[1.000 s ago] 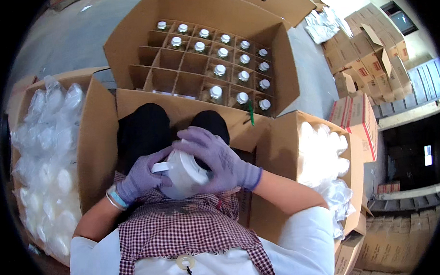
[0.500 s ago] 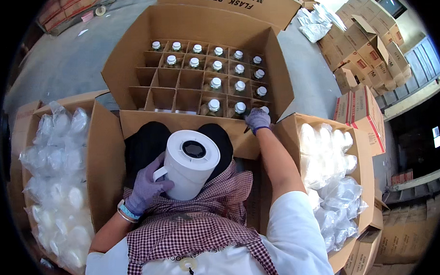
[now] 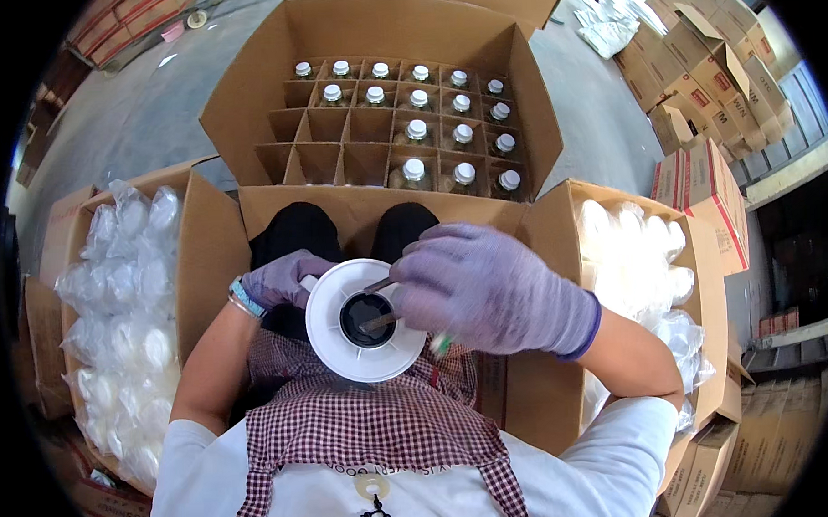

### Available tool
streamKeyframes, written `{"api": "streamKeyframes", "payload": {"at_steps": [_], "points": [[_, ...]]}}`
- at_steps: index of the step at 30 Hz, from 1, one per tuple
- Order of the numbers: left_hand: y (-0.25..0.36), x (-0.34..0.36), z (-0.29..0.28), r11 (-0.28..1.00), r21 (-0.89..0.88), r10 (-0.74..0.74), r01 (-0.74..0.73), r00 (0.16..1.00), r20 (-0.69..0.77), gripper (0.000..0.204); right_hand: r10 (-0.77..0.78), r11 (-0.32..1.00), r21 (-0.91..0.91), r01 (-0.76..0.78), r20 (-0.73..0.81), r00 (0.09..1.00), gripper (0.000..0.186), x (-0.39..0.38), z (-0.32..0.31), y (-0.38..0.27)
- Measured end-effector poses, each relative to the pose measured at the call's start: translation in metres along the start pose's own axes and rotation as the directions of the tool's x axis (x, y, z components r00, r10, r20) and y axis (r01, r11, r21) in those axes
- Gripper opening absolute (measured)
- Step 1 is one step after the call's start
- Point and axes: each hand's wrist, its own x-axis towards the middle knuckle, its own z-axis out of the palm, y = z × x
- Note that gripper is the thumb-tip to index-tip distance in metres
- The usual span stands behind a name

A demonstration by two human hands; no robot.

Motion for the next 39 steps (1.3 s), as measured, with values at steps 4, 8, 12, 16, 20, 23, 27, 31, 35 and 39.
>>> {"api": "streamKeyframes", "payload": {"at_steps": [4, 8, 12, 16, 20, 23, 27, 31, 35, 39], "points": [[-0.005, 0.013, -0.004, 0.998, 0.034, -0.06, 0.058, 0.995, 0.076, 0.08, -0.075, 0.968, -0.234, 0.094, 0.087, 0.993, 0.02, -0.01, 0.025, -0.021], [0.0, 0.014, 0.008, 0.988, 0.131, 0.068, -0.076, 0.995, 0.066, 0.086, -0.186, 0.946, -0.253, 0.2, 0.081, 0.979, 0.019, -0.009, 0.025, -0.026], [-0.004, 0.003, 0.002, 0.993, 0.114, -0.008, 0.007, 1.0, 0.009, 0.09, -0.198, 0.945, -0.265, 0.19, -0.006, 0.98, 0.018, -0.01, 0.027, -0.029], [-0.006, -0.001, 0.005, 0.997, 0.075, -0.034, 0.035, 0.999, -0.02, 0.09, -0.2, 0.95, -0.237, 0.205, 0.046, 0.979, 0.02, -0.004, 0.042, -0.02], [0.005, -0.008, 0.023, 0.997, 0.073, -0.004, 0.01, 0.996, -0.085, 0.084, -0.09, 0.965, -0.227, 0.133, 0.192, 0.977, 0.024, -0.003, 0.043, -0.018], [-0.006, -0.013, 0.065, 0.991, 0.062, 0.137, -0.122, 0.904, -0.405, 0.077, 0.422, 0.903, -0.214, -0.372, 0.289, 0.859, 0.029, -0.012, 0.05, -0.012], [-0.021, -0.014, 0.138, 0.801, 0.573, 0.275, 0.175, 0.742, -0.612, 0.081, 0.741, 0.66, -0.09, -0.745, 0.242, 0.627, 0.02, -0.011, 0.091, 0.019], [-0.002, -0.016, 0.13, 0.987, 0.161, 0.121, -0.007, 0.693, -0.711, 0.072, 0.737, 0.673, 0.241, -0.7, -0.143, 0.66, 0.027, -0.025, 0.104, 0.07], [0.033, -0.021, 0.116, 0.971, 0.173, 0.229, -0.165, 0.436, -0.87, 0.028, 0.791, 0.47, 0.271, -0.84, -0.552, 0.264, 0.031, -0.052, 0.113, 0.131], [0.067, -0.037, 0.071, 0.789, 0.614, 0.571, 0.017, 0.348, -0.744, 0.018, 0.932, 0.11, -0.236, -0.965, -0.313, 0.183, 0.024, -0.096, 0.209, 0.221]]}}
